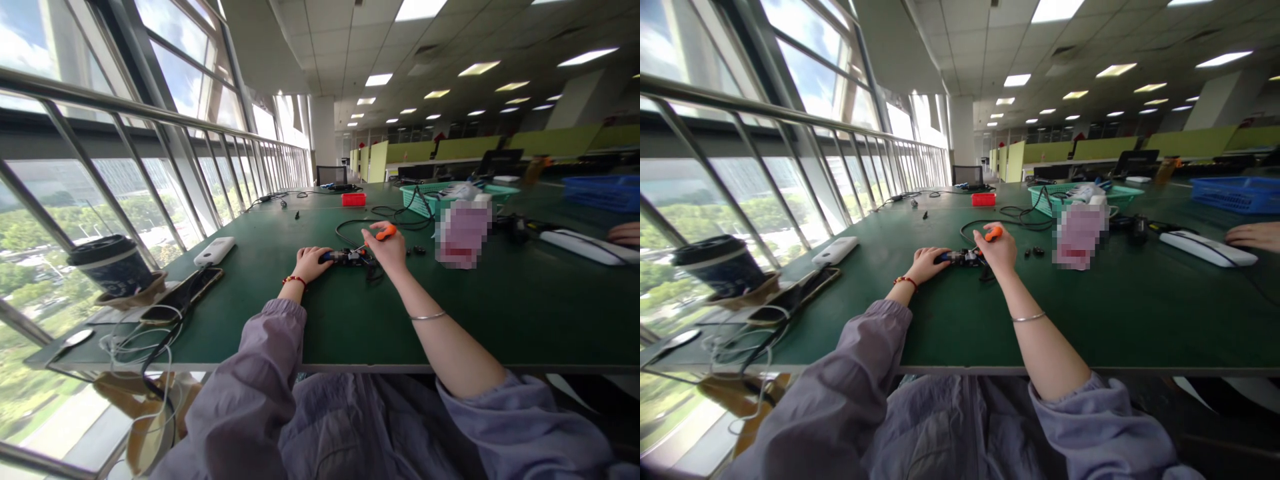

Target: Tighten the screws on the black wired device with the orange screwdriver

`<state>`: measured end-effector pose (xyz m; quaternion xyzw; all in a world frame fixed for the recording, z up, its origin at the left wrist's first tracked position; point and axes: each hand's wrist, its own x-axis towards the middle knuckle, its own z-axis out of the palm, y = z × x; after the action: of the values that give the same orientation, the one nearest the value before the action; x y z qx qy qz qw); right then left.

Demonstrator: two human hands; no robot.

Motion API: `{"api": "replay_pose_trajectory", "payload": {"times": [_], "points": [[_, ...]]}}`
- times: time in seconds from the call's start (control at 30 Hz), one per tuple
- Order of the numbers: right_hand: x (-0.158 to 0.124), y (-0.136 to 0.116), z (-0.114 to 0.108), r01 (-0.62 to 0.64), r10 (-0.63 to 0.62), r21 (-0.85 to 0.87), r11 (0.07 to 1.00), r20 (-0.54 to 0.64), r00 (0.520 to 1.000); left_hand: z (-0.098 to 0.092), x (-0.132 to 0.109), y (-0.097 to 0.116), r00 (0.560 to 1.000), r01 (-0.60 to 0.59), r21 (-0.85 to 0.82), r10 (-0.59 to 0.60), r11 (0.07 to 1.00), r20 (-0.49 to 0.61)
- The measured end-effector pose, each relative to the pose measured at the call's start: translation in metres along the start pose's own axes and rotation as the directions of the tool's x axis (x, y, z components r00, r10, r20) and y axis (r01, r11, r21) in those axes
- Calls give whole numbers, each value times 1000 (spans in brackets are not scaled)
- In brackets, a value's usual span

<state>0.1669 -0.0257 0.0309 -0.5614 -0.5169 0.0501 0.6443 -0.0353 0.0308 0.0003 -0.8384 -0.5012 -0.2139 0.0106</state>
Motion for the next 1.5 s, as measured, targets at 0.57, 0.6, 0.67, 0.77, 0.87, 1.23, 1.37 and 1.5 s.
{"api": "replay_pose_trajectory", "payload": {"times": [0.57,0.6,0.67,0.77,0.87,1.23,1.37,1.5], "points": [[4,2,-1,-19,16,137,990,21,1000,0,0,0,1000,5,-17,-5,1000,-4],[3,2,-1,-3,-1,130,991,34,999,0,0,-1,1000,2,-15,-2,1000,-5],[2,0,0,30,-37,139,990,42,998,0,0,-1,1000,-4,-10,4,1000,-5],[-1,-3,1,41,-43,142,989,9,999,1,0,-1,1000,-6,-3,6,1000,-4],[-2,-5,-1,4,-2,58,998,-33,999,1,1,-2,1000,-4,-4,4,1000,-3],[-4,-7,2,43,-48,145,988,29,998,1,1,-1,1000,-8,-2,8,1000,-5],[-4,-10,-2,5,-4,42,999,-27,1000,1,2,-2,1000,-10,-4,10,1000,-5],[-4,-11,-1,-24,19,64,998,74,997,2,1,-3,1000,-12,-7,12,1000,-7]]}}
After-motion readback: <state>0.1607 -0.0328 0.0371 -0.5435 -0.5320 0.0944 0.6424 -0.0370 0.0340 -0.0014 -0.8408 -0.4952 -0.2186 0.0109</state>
